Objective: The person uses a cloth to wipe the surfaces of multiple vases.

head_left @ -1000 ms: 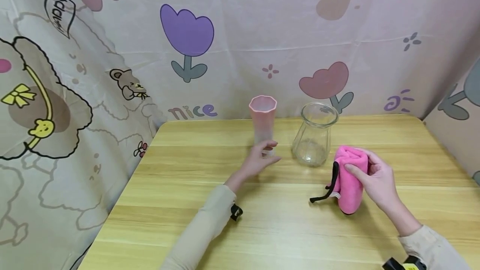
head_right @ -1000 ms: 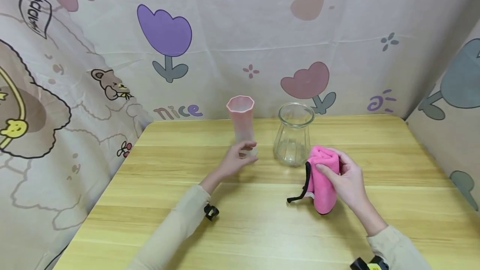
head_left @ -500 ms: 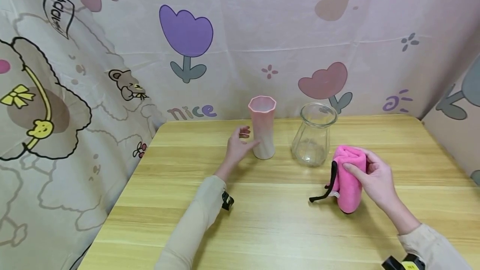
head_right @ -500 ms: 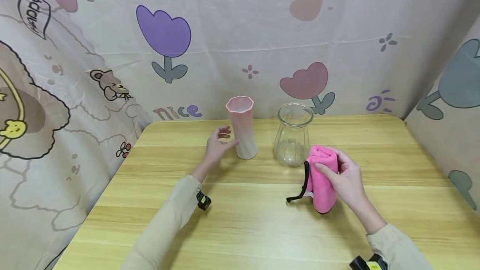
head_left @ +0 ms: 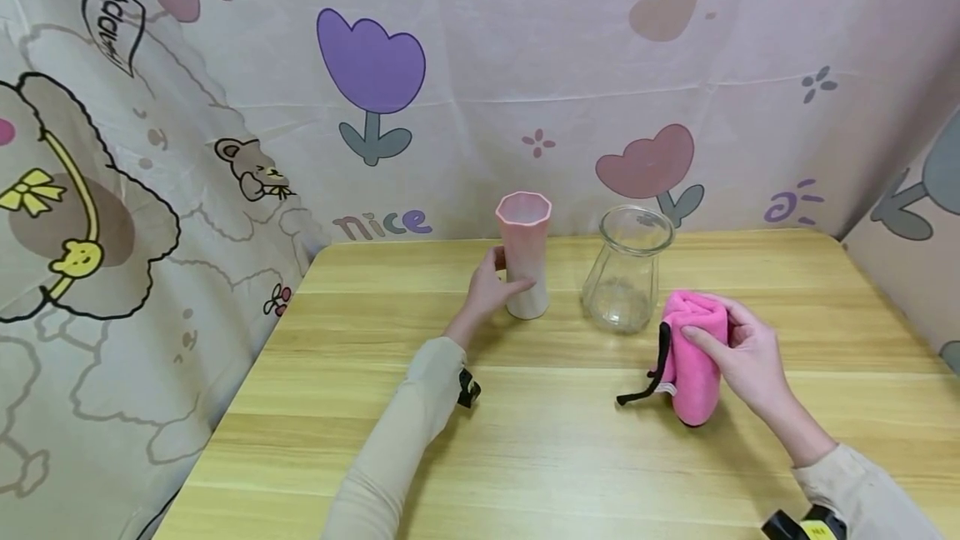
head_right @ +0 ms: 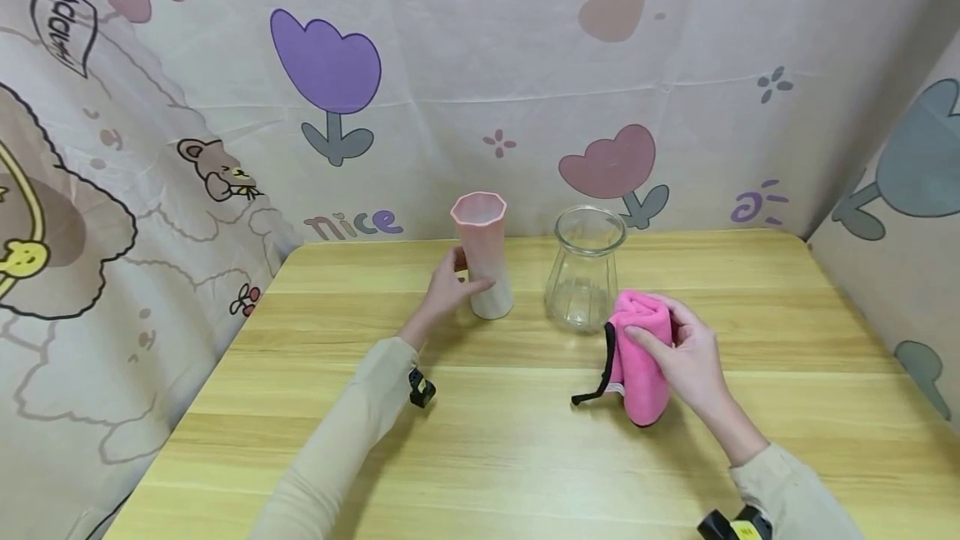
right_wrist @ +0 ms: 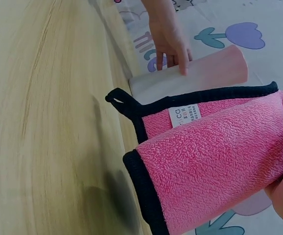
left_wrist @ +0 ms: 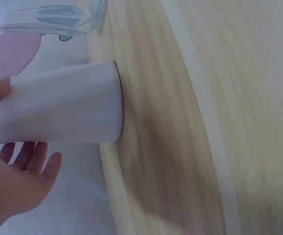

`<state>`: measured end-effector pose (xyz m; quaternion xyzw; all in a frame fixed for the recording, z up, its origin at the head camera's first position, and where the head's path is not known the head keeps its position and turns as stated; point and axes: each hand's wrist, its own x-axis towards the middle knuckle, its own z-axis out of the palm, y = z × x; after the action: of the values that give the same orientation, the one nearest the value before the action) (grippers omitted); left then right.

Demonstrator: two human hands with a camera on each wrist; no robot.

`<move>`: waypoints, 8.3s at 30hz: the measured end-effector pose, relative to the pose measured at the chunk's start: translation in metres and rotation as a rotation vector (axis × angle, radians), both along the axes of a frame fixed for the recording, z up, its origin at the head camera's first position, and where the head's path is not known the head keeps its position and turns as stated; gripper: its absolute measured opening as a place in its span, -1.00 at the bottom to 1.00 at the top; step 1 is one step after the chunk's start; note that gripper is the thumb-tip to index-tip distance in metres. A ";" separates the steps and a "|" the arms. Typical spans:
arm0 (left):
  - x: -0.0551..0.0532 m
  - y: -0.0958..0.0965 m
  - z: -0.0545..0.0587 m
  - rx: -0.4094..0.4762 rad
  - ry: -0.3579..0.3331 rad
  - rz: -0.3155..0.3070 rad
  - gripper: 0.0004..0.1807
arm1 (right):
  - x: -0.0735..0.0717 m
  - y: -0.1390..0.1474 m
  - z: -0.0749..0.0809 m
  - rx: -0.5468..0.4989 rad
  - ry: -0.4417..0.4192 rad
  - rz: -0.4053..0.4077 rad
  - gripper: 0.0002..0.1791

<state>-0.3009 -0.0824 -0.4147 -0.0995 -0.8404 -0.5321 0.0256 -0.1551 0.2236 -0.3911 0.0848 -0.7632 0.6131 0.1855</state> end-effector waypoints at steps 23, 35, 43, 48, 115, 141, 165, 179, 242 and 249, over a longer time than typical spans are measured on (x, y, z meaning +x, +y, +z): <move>0.024 -0.010 0.010 -0.092 -0.072 -0.105 -0.26 | -0.003 -0.002 -0.005 0.045 -0.028 -0.011 -0.52; 0.044 -0.010 0.009 -0.112 -0.087 -0.157 -0.27 | -0.005 -0.007 -0.003 0.105 -0.039 -0.039 -0.53; 0.056 -0.008 0.012 -0.092 -0.089 -0.211 -0.27 | -0.008 -0.014 -0.003 0.098 -0.031 -0.036 -0.54; 0.061 -0.005 0.010 -0.081 -0.080 -0.249 -0.27 | -0.016 -0.008 -0.020 -0.020 0.007 0.052 -0.54; 0.064 -0.012 0.006 0.007 -0.122 -0.323 -0.32 | -0.050 -0.085 -0.011 0.498 0.018 0.281 -0.54; 0.064 -0.013 0.003 0.033 -0.112 -0.321 -0.33 | -0.050 -0.083 -0.011 0.510 0.097 0.273 -0.55; 0.081 -0.010 0.036 0.030 -0.122 -0.339 -0.39 | -0.039 -0.090 0.036 -0.076 0.117 0.067 -0.48; 0.080 -0.010 0.036 0.032 -0.124 -0.346 -0.37 | -0.044 -0.092 0.003 0.233 0.077 0.117 -0.46; 0.074 -0.005 0.017 -0.148 -0.003 -0.236 -0.25 | -0.035 -0.076 0.033 -0.042 0.058 0.040 -0.48; 0.090 0.020 0.015 -0.289 0.092 0.053 -0.09 | -0.033 -0.065 0.025 -0.008 0.058 -0.008 -0.49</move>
<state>-0.2111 -0.0626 -0.3995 -0.1040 -0.9085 -0.3997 0.0635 -0.1880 0.1583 -0.3663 0.0985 -0.7556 0.6125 0.2102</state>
